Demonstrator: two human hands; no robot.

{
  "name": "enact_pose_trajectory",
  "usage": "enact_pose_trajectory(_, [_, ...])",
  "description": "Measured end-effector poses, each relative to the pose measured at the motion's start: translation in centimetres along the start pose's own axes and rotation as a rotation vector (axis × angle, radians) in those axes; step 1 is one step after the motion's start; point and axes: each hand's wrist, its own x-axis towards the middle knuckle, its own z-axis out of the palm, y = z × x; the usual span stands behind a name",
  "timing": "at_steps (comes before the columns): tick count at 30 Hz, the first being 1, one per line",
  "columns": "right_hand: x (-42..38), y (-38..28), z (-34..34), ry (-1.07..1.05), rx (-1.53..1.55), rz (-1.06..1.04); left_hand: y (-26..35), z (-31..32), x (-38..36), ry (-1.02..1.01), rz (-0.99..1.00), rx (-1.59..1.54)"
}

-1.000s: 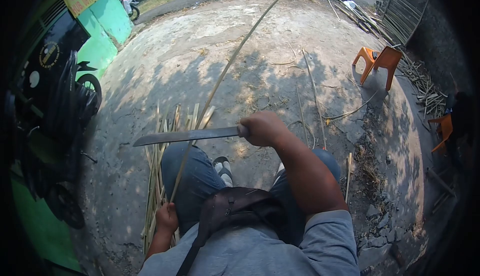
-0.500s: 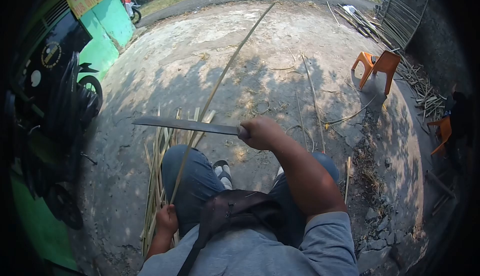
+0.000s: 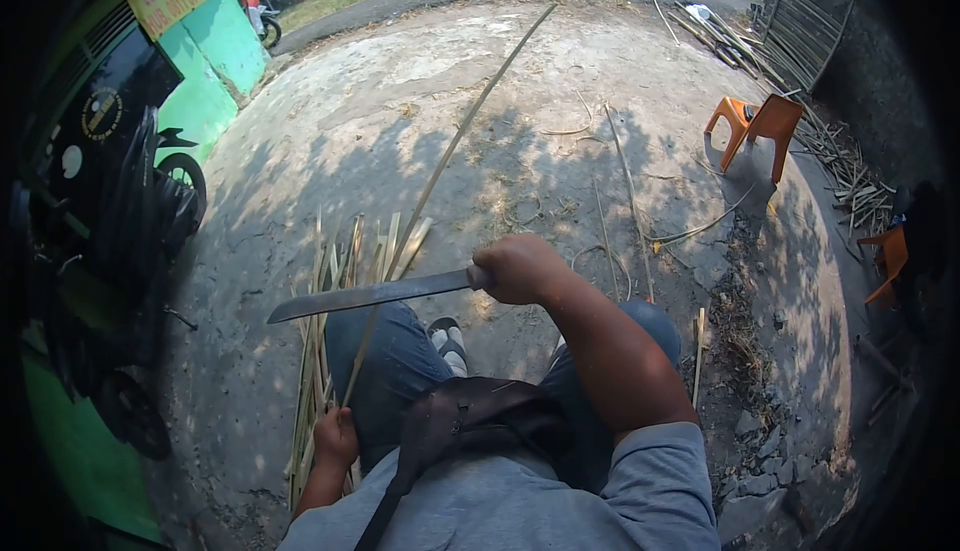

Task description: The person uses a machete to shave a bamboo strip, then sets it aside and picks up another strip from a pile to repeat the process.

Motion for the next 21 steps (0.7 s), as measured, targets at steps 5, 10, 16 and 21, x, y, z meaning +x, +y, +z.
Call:
enact_pose_trajectory(5, [0.0,-0.1,-0.3,0.018,-0.003,-0.002,0.1,-0.1,0.0,0.005,0.009,-0.004])
enact_pose_trajectory(10, [0.0,0.5,-1.3,-0.026,-0.084,0.099,-0.6,0.4,-0.1,0.005,0.002,-0.028])
enact_pose_trajectory(16, [-0.2,0.9,-1.8,-0.048,0.05,0.26,0.5,-0.3,-0.1,-0.017,-0.031,-0.042])
enact_pose_trajectory(21, [-0.2,-2.2,-0.1,-0.062,0.0,0.091,1.0,-0.3,-0.2,0.01,-0.017,0.017])
